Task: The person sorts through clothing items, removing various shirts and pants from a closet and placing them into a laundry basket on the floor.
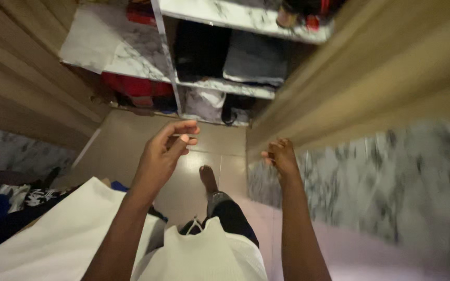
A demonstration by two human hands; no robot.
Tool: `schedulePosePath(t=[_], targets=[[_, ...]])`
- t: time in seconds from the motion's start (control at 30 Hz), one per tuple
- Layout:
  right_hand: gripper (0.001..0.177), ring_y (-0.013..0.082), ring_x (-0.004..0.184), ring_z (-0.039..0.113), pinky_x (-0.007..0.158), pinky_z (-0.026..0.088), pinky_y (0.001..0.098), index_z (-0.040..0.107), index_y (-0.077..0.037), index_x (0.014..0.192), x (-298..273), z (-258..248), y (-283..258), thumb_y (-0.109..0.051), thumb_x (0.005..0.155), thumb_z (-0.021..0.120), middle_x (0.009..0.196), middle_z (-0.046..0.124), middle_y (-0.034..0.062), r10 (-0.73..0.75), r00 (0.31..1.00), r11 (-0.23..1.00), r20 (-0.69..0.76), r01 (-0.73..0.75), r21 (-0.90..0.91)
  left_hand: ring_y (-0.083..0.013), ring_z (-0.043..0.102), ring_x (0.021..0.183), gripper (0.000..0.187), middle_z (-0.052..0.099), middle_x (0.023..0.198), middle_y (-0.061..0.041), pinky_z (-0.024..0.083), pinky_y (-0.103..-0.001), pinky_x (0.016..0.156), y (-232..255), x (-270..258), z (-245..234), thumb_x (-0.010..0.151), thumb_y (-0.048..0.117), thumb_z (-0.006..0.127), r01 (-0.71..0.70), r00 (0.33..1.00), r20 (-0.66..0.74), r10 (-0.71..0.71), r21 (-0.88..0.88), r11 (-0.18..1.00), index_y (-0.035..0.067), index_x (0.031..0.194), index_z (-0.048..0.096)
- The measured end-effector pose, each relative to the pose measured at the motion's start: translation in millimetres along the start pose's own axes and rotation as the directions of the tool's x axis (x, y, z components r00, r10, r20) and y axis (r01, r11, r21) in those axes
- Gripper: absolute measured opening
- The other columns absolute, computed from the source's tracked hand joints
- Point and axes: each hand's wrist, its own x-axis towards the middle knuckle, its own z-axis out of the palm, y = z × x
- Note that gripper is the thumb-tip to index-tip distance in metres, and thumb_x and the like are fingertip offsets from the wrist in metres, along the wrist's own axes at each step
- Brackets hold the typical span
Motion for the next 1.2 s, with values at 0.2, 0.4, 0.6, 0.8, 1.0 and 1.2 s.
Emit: schedulePosePath(t=[0.2, 0.4, 0.6, 0.8, 1.0, 1.2], targets=[[0.059, 0.0217, 0.081, 0.069, 0.064, 0.053, 0.0366, 0.042, -0.006, 0.143, 193.6, 16.0, -18.3, -0.018, 0.090, 0.065, 0.118, 0.065, 0.0124, -0.073, 0.990, 0.997, -0.124, 0.068, -0.040, -0.0144, 0.068, 0.106, 0.035, 0.072, 0.126, -0.006, 0.053, -0.029, 0.088, 24.7, 99.4, 22.5, 0.103, 0.022, 0.057, -0.097, 0.995, 0.012, 0.096, 0.021, 0.995, 0.007, 0.135, 0.062], [0.056, 0.0202, 0.070, 0.067, 0.052, 0.052, 0.0331, 0.045, -0.004, 0.143, 297.4, 34.6, -50.6, -0.015, 0.092, 0.066, 0.110, 0.067, 0.0140, -0.042, 0.995, 0.980, -0.085, 0.025, -0.198, -0.0122, 0.068, 0.109, 0.037, 0.071, 0.128, -0.006, 0.053, -0.028, 0.089, 55.6, 139.9, 30.3, 0.103, 0.022, 0.058, -0.099, 0.993, -0.058, 0.099, -0.007, 0.995, 0.007, 0.136, 0.060], [0.059, 0.0170, 0.057, 0.063, 0.040, 0.050, 0.0304, 0.040, -0.010, 0.144, 342.7, 58.0, -46.1, -0.012, 0.091, 0.065, 0.100, 0.067, 0.0115, -0.134, 0.985, 0.987, -0.105, 0.124, -0.098, -0.0125, 0.068, 0.106, 0.036, 0.071, 0.126, -0.006, 0.054, -0.028, 0.088, 41.6, 164.2, 35.6, 0.103, 0.024, 0.059, -0.053, 0.996, -0.072, 0.051, -0.029, 0.998, 0.007, 0.135, 0.061], [0.046, 0.0185, 0.051, 0.057, 0.041, 0.044, 0.0309, 0.049, -0.006, 0.136, 376.6, 66.9, -59.7, -0.035, 0.103, 0.063, 0.081, 0.063, 0.0148, 0.122, 0.983, 0.992, -0.134, -0.118, 0.033, -0.0122, 0.068, 0.106, 0.037, 0.071, 0.127, -0.004, 0.053, -0.028, 0.090, 37.2, 171.0, 51.6, 0.102, 0.023, 0.058, 0.069, 0.997, -0.031, -0.070, -0.026, 0.997, 0.009, 0.135, 0.063], [0.035, 0.0190, 0.053, 0.062, 0.045, 0.048, 0.0330, 0.058, 0.003, 0.119, 389.5, 62.8, -73.3, -0.027, 0.102, 0.061, 0.075, 0.066, 0.0136, 0.067, 0.981, 0.976, -0.183, -0.103, -0.194, -0.0124, 0.067, 0.101, 0.037, 0.073, 0.125, -0.004, 0.054, -0.029, 0.087, 23.4, 180.5, 68.2, 0.100, 0.026, 0.059, 0.167, 0.986, 0.013, -0.167, -0.013, 0.986, 0.012, 0.134, 0.064], [0.035, 0.0182, 0.055, 0.066, 0.050, 0.052, 0.0334, 0.062, 0.007, 0.112, 325.0, 75.2, -97.0, -0.026, 0.103, 0.059, 0.070, 0.067, 0.0104, -0.271, 0.952, 0.931, 0.146, 0.297, -0.213, -0.0140, 0.066, 0.105, 0.047, 0.069, 0.130, -0.002, 0.053, -0.035, 0.088, -53.6, 218.5, 88.4, 0.097, 0.034, 0.057, 0.404, 0.915, 0.053, -0.400, -0.134, 0.905, 0.012, 0.139, 0.055]])
